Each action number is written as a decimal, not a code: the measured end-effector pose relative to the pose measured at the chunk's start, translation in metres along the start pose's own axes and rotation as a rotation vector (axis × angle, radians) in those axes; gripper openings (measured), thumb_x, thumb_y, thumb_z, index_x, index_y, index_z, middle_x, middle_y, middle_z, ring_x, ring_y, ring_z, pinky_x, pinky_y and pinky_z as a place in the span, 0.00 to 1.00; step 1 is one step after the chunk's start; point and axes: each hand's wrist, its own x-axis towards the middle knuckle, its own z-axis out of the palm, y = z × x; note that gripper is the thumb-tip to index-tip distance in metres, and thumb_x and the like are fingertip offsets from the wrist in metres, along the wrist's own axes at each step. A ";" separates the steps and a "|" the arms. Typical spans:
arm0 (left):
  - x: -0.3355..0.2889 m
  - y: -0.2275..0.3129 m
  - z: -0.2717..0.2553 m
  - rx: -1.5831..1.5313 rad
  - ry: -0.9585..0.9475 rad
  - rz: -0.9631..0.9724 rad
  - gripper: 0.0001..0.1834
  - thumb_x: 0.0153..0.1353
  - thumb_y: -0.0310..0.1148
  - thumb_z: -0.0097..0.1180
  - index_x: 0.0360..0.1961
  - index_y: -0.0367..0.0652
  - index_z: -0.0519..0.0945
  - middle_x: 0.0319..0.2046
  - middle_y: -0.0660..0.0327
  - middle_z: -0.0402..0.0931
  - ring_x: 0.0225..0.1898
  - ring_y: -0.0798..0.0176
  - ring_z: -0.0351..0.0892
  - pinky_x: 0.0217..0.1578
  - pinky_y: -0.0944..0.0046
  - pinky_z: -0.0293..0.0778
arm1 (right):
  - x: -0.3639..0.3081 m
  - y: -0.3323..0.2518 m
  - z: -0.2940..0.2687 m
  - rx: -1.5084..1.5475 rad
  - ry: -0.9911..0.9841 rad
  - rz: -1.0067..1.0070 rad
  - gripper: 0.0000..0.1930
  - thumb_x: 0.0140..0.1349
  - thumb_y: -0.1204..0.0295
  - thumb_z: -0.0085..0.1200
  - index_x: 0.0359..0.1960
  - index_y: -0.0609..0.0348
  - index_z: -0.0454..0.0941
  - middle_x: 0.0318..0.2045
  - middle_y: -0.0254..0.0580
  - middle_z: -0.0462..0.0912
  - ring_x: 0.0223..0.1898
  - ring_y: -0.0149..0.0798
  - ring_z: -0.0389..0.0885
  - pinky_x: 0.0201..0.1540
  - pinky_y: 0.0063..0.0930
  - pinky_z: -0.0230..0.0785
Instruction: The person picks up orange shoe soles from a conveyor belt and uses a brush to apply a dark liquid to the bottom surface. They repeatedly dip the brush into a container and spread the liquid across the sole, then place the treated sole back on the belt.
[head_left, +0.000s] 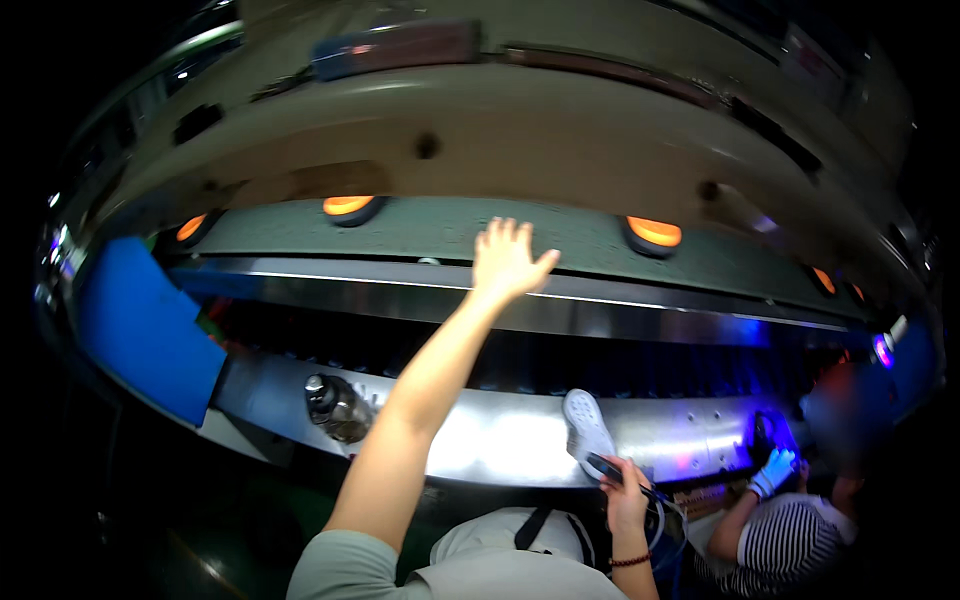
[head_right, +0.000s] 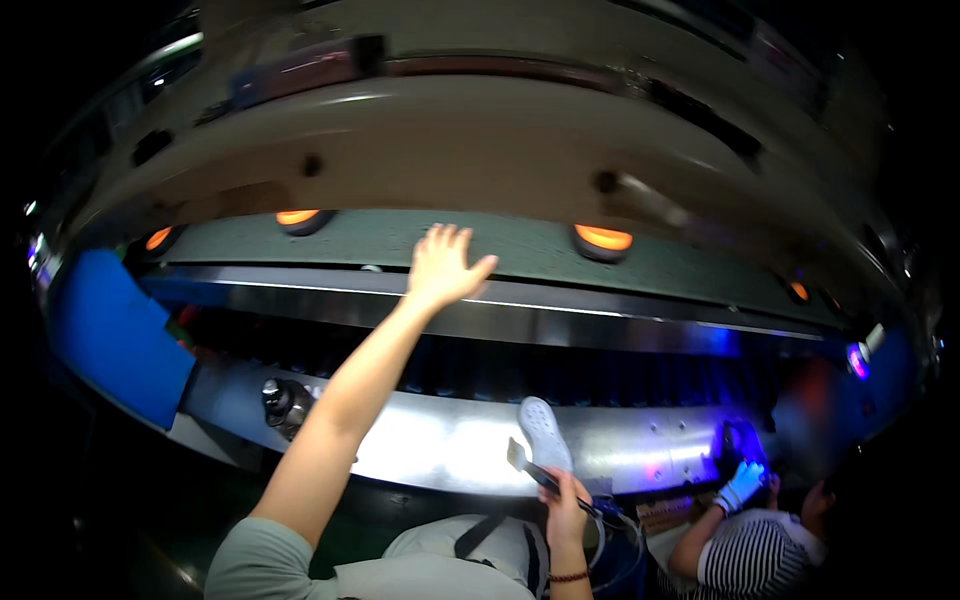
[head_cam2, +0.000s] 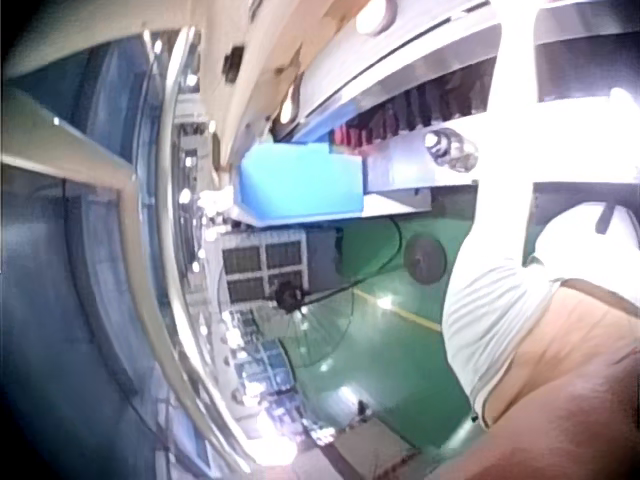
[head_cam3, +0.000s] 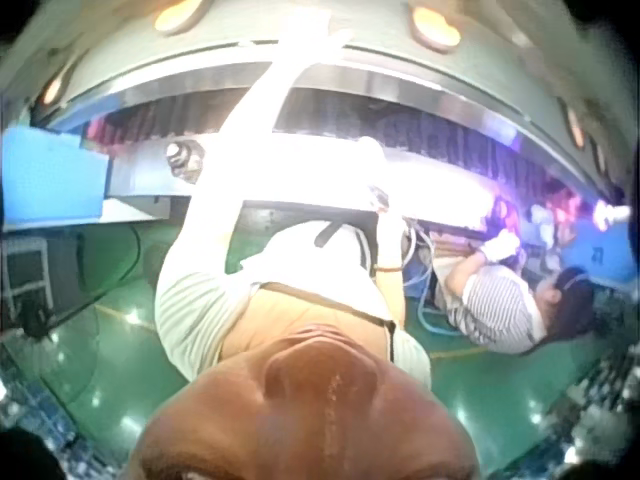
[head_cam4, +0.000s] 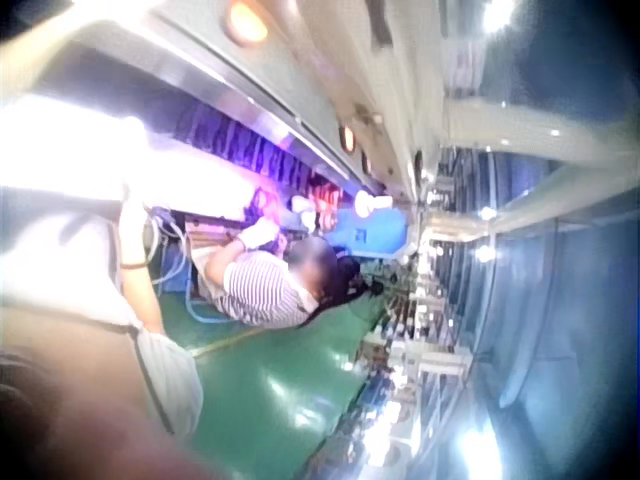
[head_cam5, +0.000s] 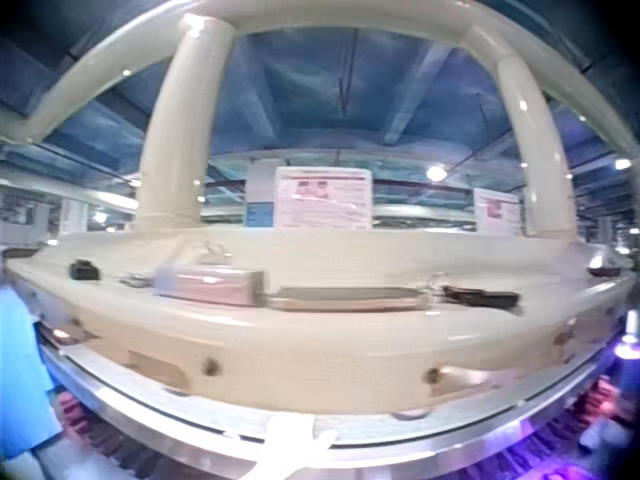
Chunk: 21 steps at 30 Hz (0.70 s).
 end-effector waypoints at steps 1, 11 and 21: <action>0.000 0.000 0.001 -0.010 0.000 0.006 0.38 0.51 0.58 0.43 0.55 0.39 0.63 0.57 0.48 0.56 0.62 0.49 0.46 0.59 0.51 0.45 | -0.001 0.004 -0.003 0.021 0.011 -0.022 0.14 0.62 0.65 0.42 0.35 0.65 0.75 0.31 0.40 0.78 0.25 0.27 0.73 0.26 0.15 0.64; -0.004 0.001 -0.004 -0.086 -0.062 0.015 0.35 0.53 0.52 0.44 0.55 0.36 0.62 0.57 0.47 0.56 0.62 0.48 0.46 0.60 0.50 0.43 | -0.006 0.034 -0.026 0.107 0.282 0.063 0.15 0.60 0.59 0.44 0.38 0.57 0.73 0.30 0.33 0.77 0.24 0.26 0.70 0.24 0.16 0.61; -0.005 0.002 -0.009 -0.095 -0.097 0.007 0.32 0.55 0.50 0.44 0.54 0.37 0.64 0.57 0.48 0.56 0.63 0.49 0.45 0.60 0.51 0.43 | -0.002 0.049 -0.010 0.165 0.173 0.103 0.14 0.59 0.60 0.44 0.39 0.58 0.73 0.31 0.34 0.77 0.23 0.25 0.70 0.24 0.16 0.62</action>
